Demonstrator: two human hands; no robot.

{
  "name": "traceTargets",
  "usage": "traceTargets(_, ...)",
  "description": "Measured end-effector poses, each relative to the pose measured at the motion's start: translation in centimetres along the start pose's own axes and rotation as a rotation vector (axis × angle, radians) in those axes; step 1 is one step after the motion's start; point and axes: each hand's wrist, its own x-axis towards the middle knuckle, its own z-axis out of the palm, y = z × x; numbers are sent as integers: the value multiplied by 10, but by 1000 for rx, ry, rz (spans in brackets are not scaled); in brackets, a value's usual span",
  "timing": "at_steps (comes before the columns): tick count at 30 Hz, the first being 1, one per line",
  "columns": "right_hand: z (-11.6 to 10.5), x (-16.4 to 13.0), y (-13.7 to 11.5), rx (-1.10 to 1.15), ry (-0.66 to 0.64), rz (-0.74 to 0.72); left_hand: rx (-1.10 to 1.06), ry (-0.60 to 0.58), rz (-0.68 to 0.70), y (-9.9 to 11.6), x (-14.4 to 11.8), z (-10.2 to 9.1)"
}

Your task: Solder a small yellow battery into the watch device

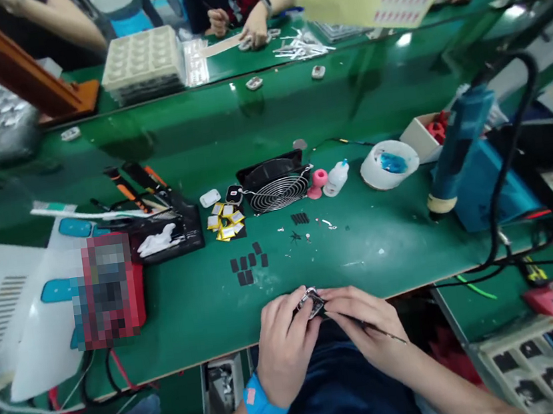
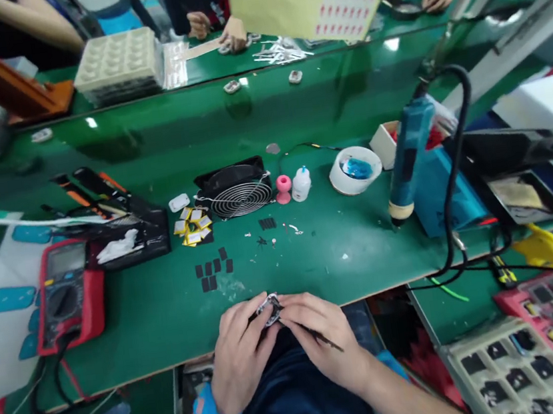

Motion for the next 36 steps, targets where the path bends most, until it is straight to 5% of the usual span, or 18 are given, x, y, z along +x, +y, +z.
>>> traceTargets(7, -4, 5, -1, -45, 0, -11, -21, -95, 28, -5, 7, -8)
traceTargets(36, -6, 4, 4, -19, -42, 0, -66, -27, -5, -6, 7, -5)
